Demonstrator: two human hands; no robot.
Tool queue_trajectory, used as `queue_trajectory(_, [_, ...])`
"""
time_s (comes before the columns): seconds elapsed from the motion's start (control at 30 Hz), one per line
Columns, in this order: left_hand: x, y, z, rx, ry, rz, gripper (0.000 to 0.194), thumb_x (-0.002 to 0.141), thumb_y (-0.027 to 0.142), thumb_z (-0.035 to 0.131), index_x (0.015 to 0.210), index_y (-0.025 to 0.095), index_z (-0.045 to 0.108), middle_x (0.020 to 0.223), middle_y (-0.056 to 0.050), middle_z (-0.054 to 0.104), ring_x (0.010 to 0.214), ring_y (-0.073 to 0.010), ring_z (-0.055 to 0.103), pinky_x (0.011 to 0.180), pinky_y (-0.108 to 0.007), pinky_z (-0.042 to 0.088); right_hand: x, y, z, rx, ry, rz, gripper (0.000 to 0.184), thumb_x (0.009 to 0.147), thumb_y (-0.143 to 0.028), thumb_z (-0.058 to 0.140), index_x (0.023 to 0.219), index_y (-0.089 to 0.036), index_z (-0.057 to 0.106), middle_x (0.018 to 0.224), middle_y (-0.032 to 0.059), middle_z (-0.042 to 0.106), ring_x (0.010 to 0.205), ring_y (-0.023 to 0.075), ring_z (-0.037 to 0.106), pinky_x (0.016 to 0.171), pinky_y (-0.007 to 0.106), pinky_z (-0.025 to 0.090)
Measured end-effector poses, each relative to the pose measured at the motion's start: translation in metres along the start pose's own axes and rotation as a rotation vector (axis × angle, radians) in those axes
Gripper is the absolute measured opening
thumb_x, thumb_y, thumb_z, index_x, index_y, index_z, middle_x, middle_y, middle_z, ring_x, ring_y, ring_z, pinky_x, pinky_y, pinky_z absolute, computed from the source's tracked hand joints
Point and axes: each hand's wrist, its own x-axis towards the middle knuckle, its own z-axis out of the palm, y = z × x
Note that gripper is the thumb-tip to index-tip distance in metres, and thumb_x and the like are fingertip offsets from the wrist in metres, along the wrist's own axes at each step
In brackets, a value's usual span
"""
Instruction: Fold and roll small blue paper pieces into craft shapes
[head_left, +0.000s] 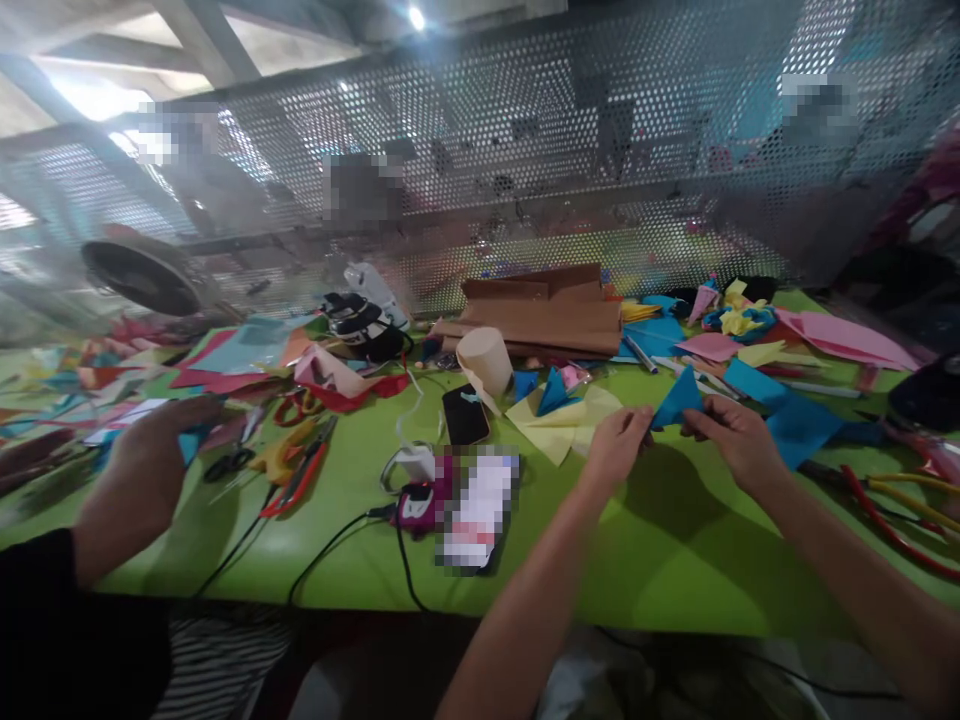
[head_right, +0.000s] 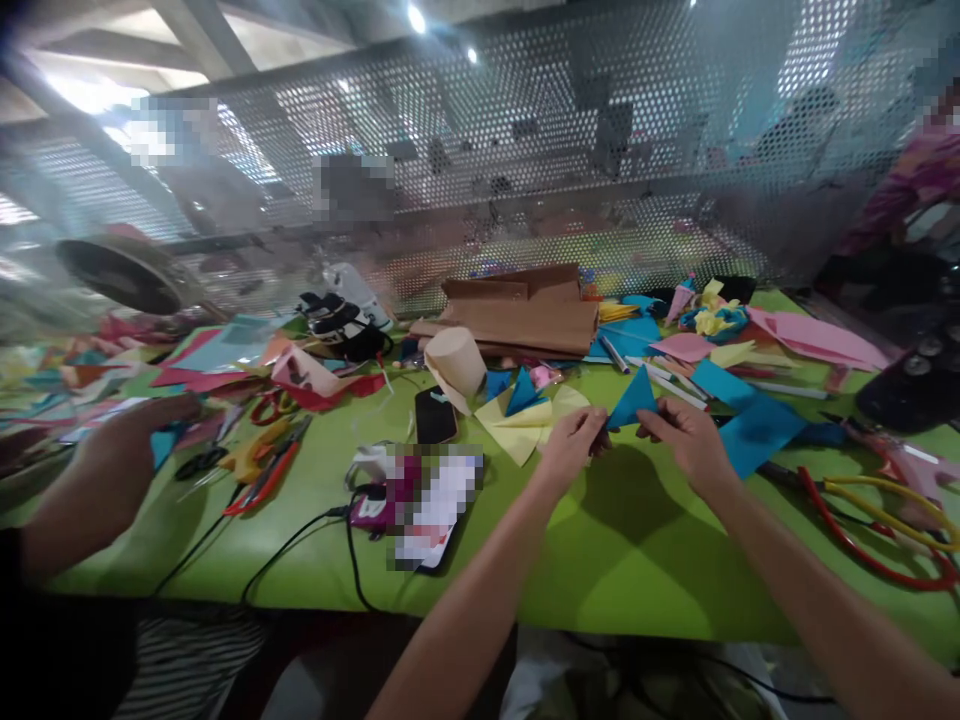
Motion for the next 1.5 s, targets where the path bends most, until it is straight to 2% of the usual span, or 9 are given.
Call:
queue_trajectory(0.1, [0.000,0.001,-0.002,0.093,-0.006,0.068,0.034,0.096,0.046,0.054,0.082,0.018,0.066,0.068,-0.001,0.062,0.063,-0.0137,0.057,0.059,-0.025,0.039,0.003,0.007,-0.005,0.062,0.065,0.038,0.036,0.083,-0.057,0.077,0.078,-0.023,0.069,0.075,0.0023,0.071,0.072,0.0177,0.063,0.068,0.030,0.048])
queue_trajectory(0.37, [-0.010,0.019,-0.001,0.327,0.051,0.249,0.021,0.097,0.034,0.058,0.082,0.019,0.063,0.078,-0.002,0.066,0.072,-0.0151,0.056,0.065,-0.027,0.035,0.006,0.017,-0.006,0.097,0.074,0.062,0.034,0.082,-0.056,0.079,0.086,-0.023,0.069,0.078,0.0011,0.073,0.072,0.0177,0.066,0.070,0.032,0.052])
queue_trajectory(0.6, [-0.006,0.012,-0.001,0.184,0.017,0.168,0.022,0.096,0.033,0.057,0.079,0.019,0.061,0.069,0.001,0.062,0.067,-0.0146,0.054,0.063,-0.026,0.037,0.002,0.006,-0.004,0.064,0.075,0.037,0.037,0.081,-0.058,0.078,0.077,-0.023,0.067,0.072,0.0013,0.071,0.069,0.0171,0.062,0.065,0.030,0.047])
queue_trajectory(0.83, [-0.001,0.010,-0.002,0.109,0.029,0.236,0.025,0.094,0.042,0.061,0.097,0.018,0.069,0.097,-0.006,0.073,0.085,-0.0181,0.062,0.075,-0.029,0.044,-0.003,-0.007,-0.005,-0.211,-0.126,-0.077,0.037,0.088,-0.055,0.072,0.072,-0.022,0.066,0.068,0.0013,0.067,0.065,0.0174,0.057,0.064,0.031,0.042])
queue_trajectory(1.0, [0.005,0.003,-0.001,-0.091,0.066,0.144,0.017,0.085,0.032,0.069,0.084,0.016,0.069,0.077,-0.002,0.068,0.072,-0.0138,0.057,0.070,-0.027,0.044,-0.004,-0.004,0.000,-0.221,-0.176,-0.065,0.036,0.086,-0.055,0.072,0.072,-0.022,0.066,0.066,0.0001,0.066,0.064,0.0171,0.057,0.063,0.031,0.042])
queue_trajectory(1.2, [0.009,-0.001,-0.008,-0.215,0.154,0.093,0.022,0.081,0.037,0.073,0.082,0.015,0.070,0.068,0.002,0.062,0.066,-0.0104,0.051,0.066,-0.025,0.040,0.000,-0.004,-0.002,-0.123,-0.128,0.011,0.039,0.083,-0.060,0.074,0.078,-0.022,0.069,0.070,0.0018,0.071,0.068,0.0178,0.061,0.066,0.031,0.047])
queue_trajectory(1.33, [0.010,0.000,-0.010,-0.262,0.163,0.074,0.029,0.078,0.043,0.077,0.082,0.015,0.071,0.067,0.003,0.061,0.066,-0.0099,0.050,0.065,-0.024,0.039,-0.007,-0.016,-0.035,-0.219,-0.017,-0.022,0.036,0.086,-0.059,0.071,0.089,-0.023,0.072,0.080,0.0035,0.074,0.073,0.0200,0.065,0.069,0.033,0.049])
queue_trajectory(1.43, [0.007,0.006,-0.010,-0.319,0.157,0.053,0.032,0.074,0.045,0.080,0.081,0.015,0.070,0.068,0.002,0.062,0.067,-0.0104,0.051,0.067,-0.024,0.041,-0.033,-0.020,-0.087,-0.530,0.127,-0.088,0.027,0.092,-0.048,0.066,0.106,-0.026,0.074,0.093,0.0047,0.077,0.082,0.0227,0.068,0.075,0.034,0.049])
queue_trajectory(1.5, [0.005,0.011,-0.009,-0.349,0.163,0.045,0.034,0.071,0.046,0.082,0.079,0.016,0.069,0.068,0.003,0.061,0.067,-0.0104,0.051,0.067,-0.024,0.042,-0.059,-0.017,-0.127,-0.718,0.180,-0.055,0.027,0.095,-0.043,0.062,0.114,-0.027,0.073,0.101,0.0065,0.078,0.085,0.0240,0.069,0.077,0.035,0.048])
